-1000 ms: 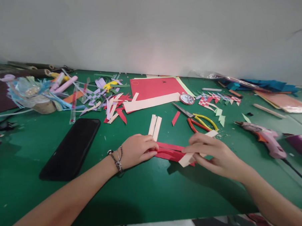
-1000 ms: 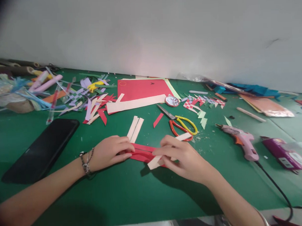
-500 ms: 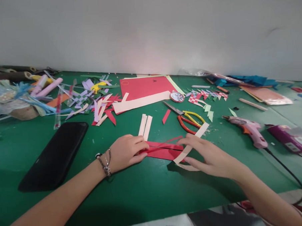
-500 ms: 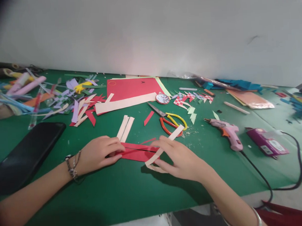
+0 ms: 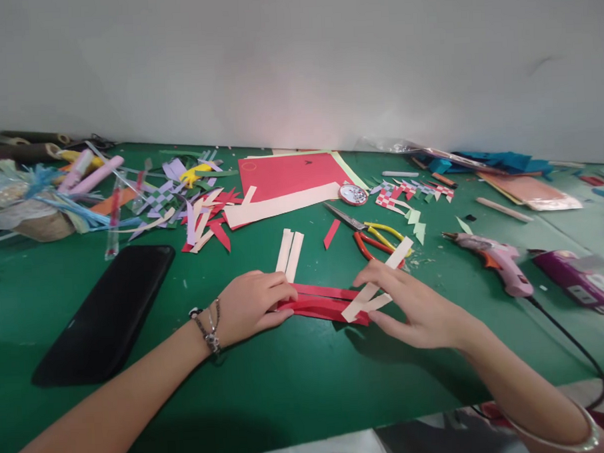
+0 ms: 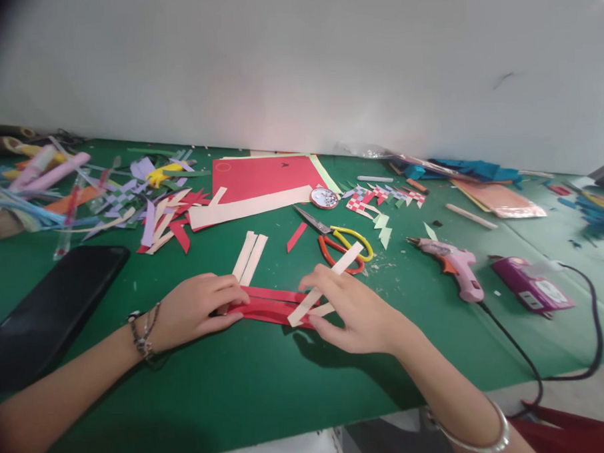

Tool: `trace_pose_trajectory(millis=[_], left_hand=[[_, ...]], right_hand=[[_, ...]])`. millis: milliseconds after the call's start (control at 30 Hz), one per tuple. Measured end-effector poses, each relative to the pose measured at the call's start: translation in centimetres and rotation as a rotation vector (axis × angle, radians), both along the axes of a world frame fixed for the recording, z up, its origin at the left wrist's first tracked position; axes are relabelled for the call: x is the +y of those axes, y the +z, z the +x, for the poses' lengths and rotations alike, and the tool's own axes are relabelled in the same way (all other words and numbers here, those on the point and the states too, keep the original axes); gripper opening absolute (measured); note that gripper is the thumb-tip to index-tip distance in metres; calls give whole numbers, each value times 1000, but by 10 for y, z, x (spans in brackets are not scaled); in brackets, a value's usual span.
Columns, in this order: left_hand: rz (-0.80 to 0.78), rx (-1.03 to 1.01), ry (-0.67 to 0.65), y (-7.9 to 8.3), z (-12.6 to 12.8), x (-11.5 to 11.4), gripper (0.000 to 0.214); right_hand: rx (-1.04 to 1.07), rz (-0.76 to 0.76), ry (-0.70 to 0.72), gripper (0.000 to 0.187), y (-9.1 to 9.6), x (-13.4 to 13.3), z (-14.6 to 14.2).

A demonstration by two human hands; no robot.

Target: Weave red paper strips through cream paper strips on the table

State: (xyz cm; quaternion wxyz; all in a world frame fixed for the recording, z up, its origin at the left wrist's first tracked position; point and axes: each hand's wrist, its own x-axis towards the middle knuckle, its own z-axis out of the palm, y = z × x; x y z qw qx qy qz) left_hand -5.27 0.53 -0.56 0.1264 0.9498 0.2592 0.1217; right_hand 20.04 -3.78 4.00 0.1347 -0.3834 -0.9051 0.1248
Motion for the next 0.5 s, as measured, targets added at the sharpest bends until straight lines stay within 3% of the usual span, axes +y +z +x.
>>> trace_pose_trajectory(millis=[300,500], left_hand=[[-20,-6,-2,-1,0,0,17],[-50,23,-4,1,-1,1,18]], right_hand=[[-46,-132,73,25,-4,7,-4],[-24,-208,222,29,-5,20,-16]])
